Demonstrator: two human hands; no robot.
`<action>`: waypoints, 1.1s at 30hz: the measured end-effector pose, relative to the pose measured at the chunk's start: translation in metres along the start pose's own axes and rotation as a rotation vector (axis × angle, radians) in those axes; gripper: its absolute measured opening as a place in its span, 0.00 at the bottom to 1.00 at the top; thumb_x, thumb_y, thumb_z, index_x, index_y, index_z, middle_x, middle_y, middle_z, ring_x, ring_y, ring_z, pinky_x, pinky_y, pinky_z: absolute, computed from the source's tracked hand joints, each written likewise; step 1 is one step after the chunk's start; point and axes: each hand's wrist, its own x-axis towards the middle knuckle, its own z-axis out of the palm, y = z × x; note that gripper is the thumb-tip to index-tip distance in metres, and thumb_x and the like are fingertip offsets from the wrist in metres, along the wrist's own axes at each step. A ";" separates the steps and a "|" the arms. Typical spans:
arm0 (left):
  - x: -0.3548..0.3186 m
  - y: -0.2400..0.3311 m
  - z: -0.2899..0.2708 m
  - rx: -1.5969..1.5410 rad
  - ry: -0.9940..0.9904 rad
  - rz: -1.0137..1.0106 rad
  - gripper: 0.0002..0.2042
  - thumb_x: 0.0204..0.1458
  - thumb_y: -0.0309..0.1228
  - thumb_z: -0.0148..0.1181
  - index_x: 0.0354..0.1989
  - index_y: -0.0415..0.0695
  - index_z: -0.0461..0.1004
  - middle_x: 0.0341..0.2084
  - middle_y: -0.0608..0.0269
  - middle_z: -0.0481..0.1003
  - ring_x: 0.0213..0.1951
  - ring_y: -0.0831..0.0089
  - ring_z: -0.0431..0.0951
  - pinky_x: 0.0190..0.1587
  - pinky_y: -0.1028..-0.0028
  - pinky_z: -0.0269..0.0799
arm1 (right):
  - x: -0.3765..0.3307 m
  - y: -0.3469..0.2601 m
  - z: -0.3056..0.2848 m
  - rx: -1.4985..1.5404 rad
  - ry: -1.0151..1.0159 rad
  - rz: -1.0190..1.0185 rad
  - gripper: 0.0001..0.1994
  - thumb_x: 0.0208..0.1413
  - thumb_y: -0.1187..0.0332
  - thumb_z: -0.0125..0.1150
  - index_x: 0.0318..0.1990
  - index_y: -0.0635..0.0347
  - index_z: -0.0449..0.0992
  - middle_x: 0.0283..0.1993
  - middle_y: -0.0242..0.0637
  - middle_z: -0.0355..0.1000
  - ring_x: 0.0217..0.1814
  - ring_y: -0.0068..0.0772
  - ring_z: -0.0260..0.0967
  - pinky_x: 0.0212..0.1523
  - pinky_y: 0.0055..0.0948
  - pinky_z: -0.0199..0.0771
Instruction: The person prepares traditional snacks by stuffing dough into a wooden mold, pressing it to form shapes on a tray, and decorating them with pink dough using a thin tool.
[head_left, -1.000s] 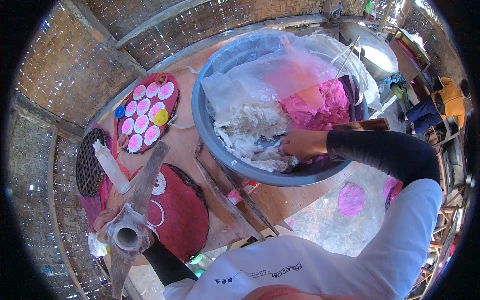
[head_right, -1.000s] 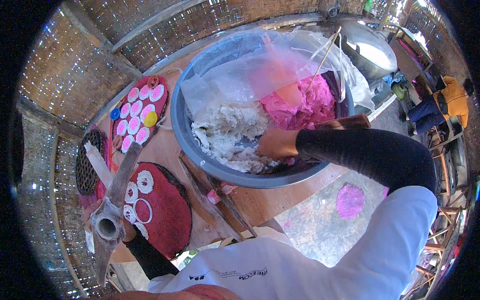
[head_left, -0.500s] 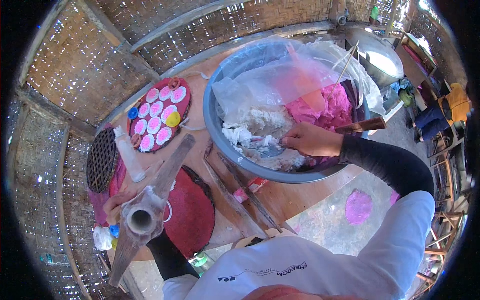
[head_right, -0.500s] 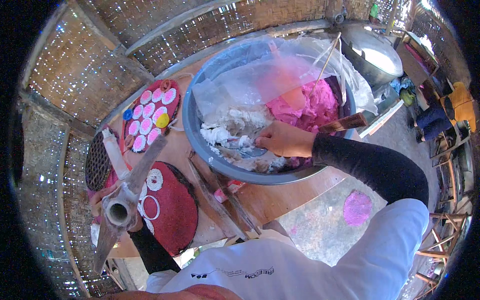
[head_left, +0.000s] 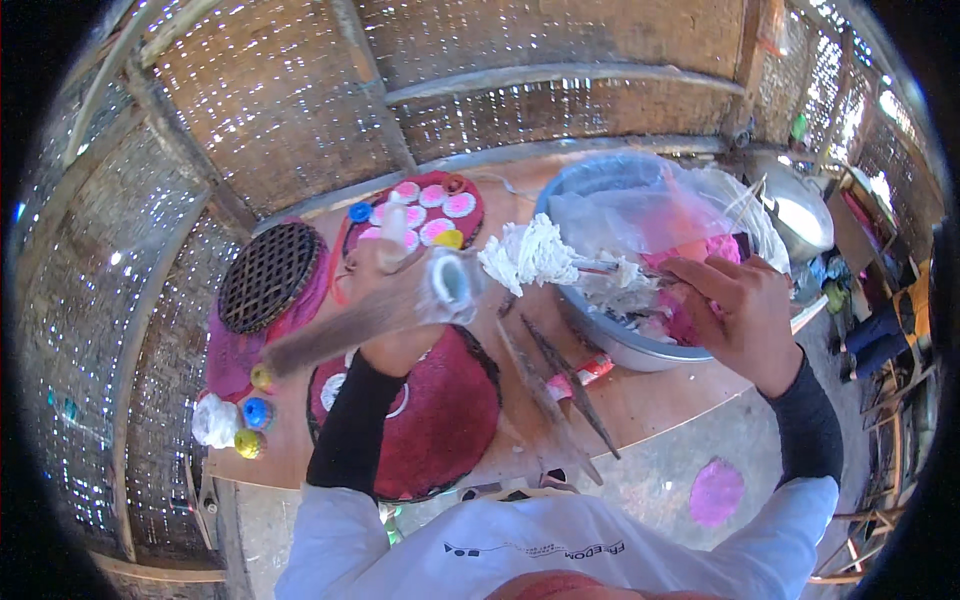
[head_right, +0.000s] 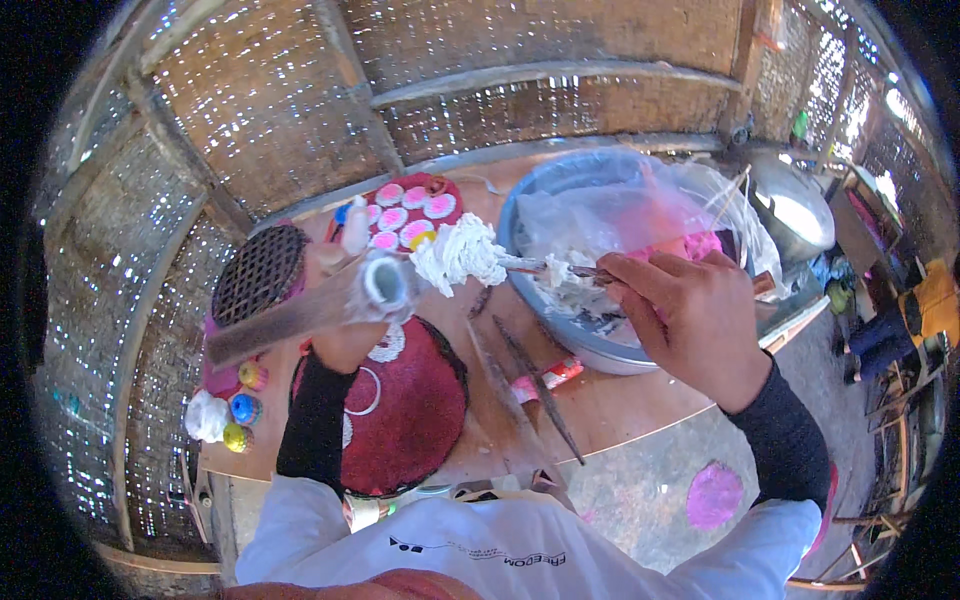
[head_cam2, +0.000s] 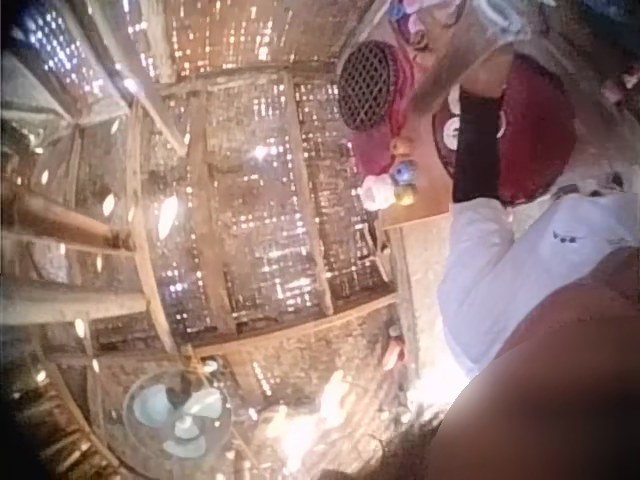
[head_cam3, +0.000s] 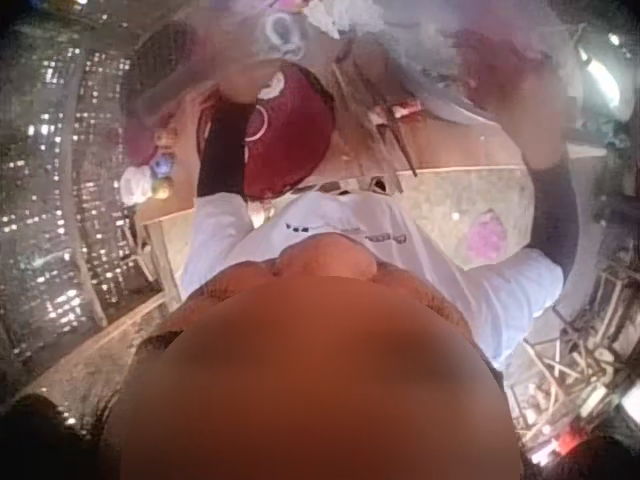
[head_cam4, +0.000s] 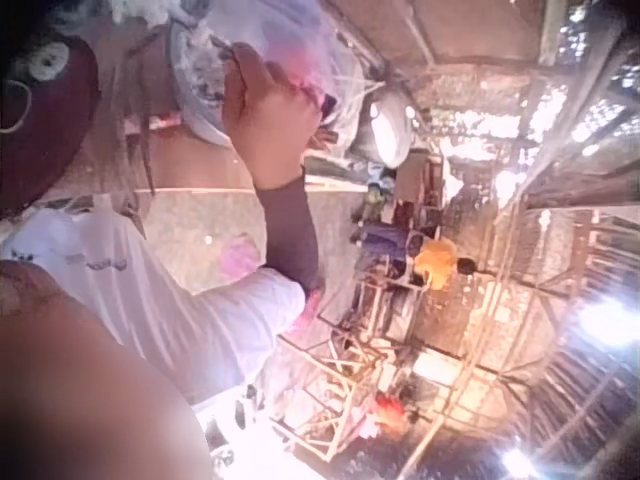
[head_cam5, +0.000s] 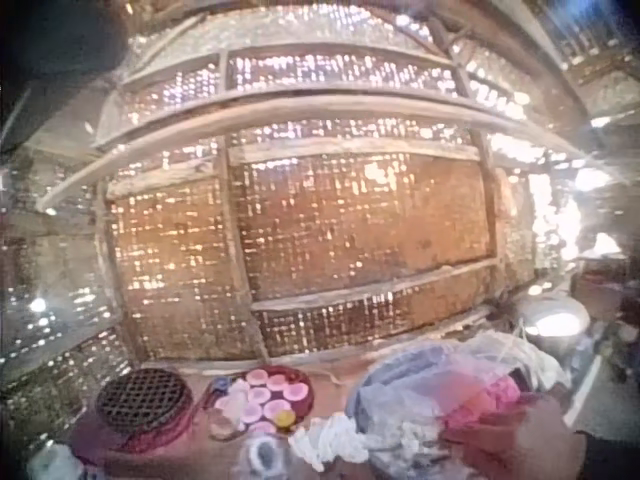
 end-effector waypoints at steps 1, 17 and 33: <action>0.001 0.003 -0.001 0.045 0.002 0.033 0.15 0.40 0.31 0.61 0.37 0.42 0.69 0.30 0.62 0.70 0.35 0.75 0.68 0.38 0.72 0.65 | 0.001 -0.013 -0.002 -0.004 0.007 -0.013 0.13 0.43 0.68 0.58 0.40 0.50 0.74 0.23 0.34 0.69 0.22 0.36 0.68 0.23 0.35 0.64; -0.003 0.005 -0.050 -0.250 0.065 0.096 0.20 0.46 0.30 0.59 0.44 0.38 0.57 0.20 0.70 0.64 0.27 0.79 0.70 0.27 0.75 0.66 | 0.028 -0.170 0.022 -0.401 0.003 -0.324 0.16 0.43 0.65 0.51 0.43 0.49 0.71 0.23 0.27 0.62 0.25 0.25 0.64 0.31 0.29 0.57; -0.018 -0.023 -0.045 0.727 0.321 0.426 0.23 0.40 0.37 0.60 0.47 0.45 0.67 0.45 0.60 0.70 0.49 0.65 0.68 0.55 0.66 0.55 | 0.013 -0.152 0.050 1.392 -0.383 0.578 0.13 0.57 0.60 0.48 0.41 0.58 0.72 0.18 0.26 0.60 0.17 0.14 0.55 0.16 0.18 0.53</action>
